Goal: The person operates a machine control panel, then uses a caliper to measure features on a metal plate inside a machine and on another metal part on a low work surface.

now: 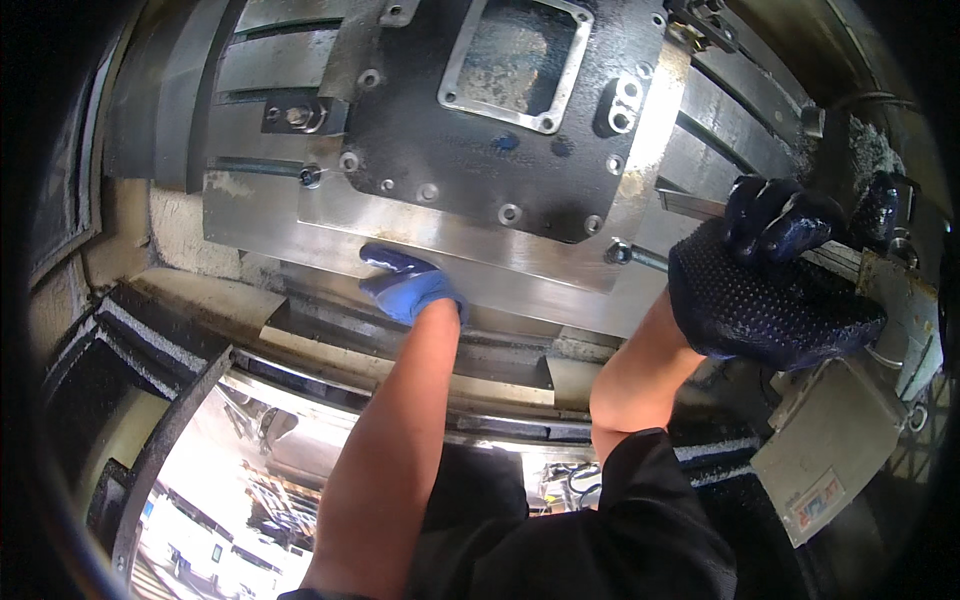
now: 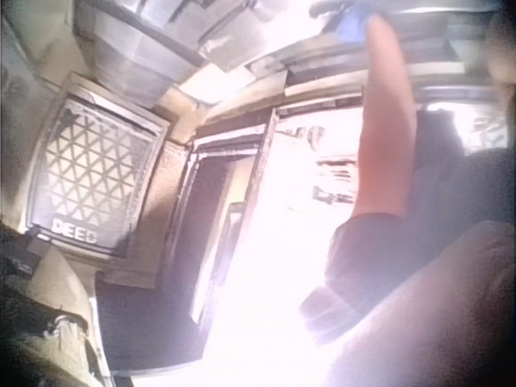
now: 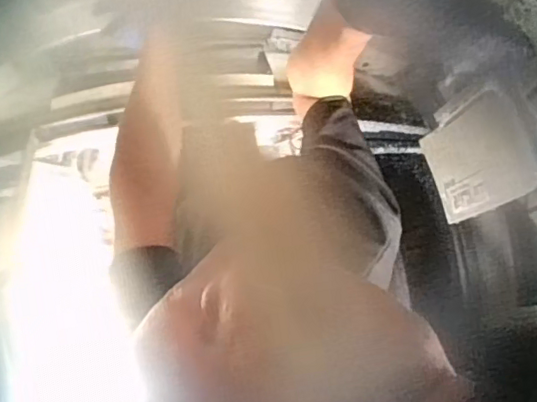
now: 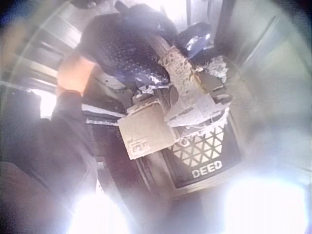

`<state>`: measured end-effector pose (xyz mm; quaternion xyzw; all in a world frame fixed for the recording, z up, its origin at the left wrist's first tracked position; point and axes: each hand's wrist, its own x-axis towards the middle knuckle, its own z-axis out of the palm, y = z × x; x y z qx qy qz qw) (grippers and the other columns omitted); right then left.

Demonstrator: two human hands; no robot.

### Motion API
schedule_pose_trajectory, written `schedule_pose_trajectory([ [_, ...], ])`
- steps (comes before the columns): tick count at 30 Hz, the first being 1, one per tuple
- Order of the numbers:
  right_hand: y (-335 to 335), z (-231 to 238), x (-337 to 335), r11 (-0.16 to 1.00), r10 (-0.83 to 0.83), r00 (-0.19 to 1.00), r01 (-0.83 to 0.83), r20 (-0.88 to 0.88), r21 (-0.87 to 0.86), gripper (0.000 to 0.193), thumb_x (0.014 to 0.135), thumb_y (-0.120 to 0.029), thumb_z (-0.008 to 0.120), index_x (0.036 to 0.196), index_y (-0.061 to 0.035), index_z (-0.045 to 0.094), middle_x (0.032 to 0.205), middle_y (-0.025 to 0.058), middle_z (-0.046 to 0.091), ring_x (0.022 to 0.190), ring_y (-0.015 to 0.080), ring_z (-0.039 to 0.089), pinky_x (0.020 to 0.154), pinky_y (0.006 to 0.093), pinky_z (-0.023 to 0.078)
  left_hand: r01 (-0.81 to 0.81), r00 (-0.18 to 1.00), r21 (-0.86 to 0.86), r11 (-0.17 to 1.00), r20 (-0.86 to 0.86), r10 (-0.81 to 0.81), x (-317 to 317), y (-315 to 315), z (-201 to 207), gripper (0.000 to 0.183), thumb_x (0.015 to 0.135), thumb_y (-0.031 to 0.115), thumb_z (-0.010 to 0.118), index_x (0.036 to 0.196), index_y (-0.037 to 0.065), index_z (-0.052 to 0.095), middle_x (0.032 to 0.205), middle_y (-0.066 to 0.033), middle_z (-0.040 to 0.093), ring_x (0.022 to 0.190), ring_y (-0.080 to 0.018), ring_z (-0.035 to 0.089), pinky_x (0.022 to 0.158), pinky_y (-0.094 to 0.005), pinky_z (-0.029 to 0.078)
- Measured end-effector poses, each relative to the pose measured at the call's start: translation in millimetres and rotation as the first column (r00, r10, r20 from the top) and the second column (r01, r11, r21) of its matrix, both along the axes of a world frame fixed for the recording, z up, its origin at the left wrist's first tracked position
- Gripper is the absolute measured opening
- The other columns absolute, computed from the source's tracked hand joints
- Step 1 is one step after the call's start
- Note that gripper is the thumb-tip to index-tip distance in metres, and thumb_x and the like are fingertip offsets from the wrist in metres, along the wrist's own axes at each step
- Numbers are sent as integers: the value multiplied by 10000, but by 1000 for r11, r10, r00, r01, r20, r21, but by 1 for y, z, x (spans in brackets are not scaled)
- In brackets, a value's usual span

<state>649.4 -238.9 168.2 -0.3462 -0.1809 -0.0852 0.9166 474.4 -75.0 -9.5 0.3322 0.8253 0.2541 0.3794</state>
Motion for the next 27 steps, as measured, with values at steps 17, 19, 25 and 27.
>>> schedule_pose_trajectory([
  [17, -47, 11, -139, 767, -330, 746, -146, -579, -625, 417, 1098, -449, 451, 1228, -97, 633, 837, 49, 631, 587, 107, 486, 519, 250, 349, 475, 855, -228, 850, -108, -507, -33, 24, -5, 573, 1084, 439, 436, 1391, -35, 536, 1368, -174, 615, 1213, -302, 630, 1030, -363, 518],
  [19, -68, -9, -174, 744, -424, 741, -43, -520, -667, 457, 1098, -439, 467, 1330, -78, 626, 838, 29, 647, 604, 77, 504, 518, 228, 347, 735, 677, -4, 678, 71, -733, -93, 45, -17, 463, 1067, 296, 549, 1411, -12, 523, 1325, -119, 615, 1177, -238, 626, 1025, -343, 510],
  [25, -125, -66, -250, 598, -449, 666, -270, -595, -754, 416, 1076, -411, 547, 1224, -50, 690, 655, -18, 604, 487, 44, 460, 453, 219, 310, 726, 193, 688, -22, -235, -953, 14, 66, 104, 433, 1028, 170, 654, 1388, -33, 525, 1371, -172, 591, 1251, -254, 579, 1066, -376, 474],
  [27, -122, -77, -257, 576, -472, 653, -279, -592, -768, 416, 1083, -397, 539, 1232, -44, 701, 645, -27, 603, 488, 34, 470, 452, 213, 300, 740, 282, 662, -121, -469, -837, 89, 87, 92, 668, 939, 398, 736, 1367, -77, 542, 1312, -293, 612, 1227, -414, 597, 1072, -427, 450],
])
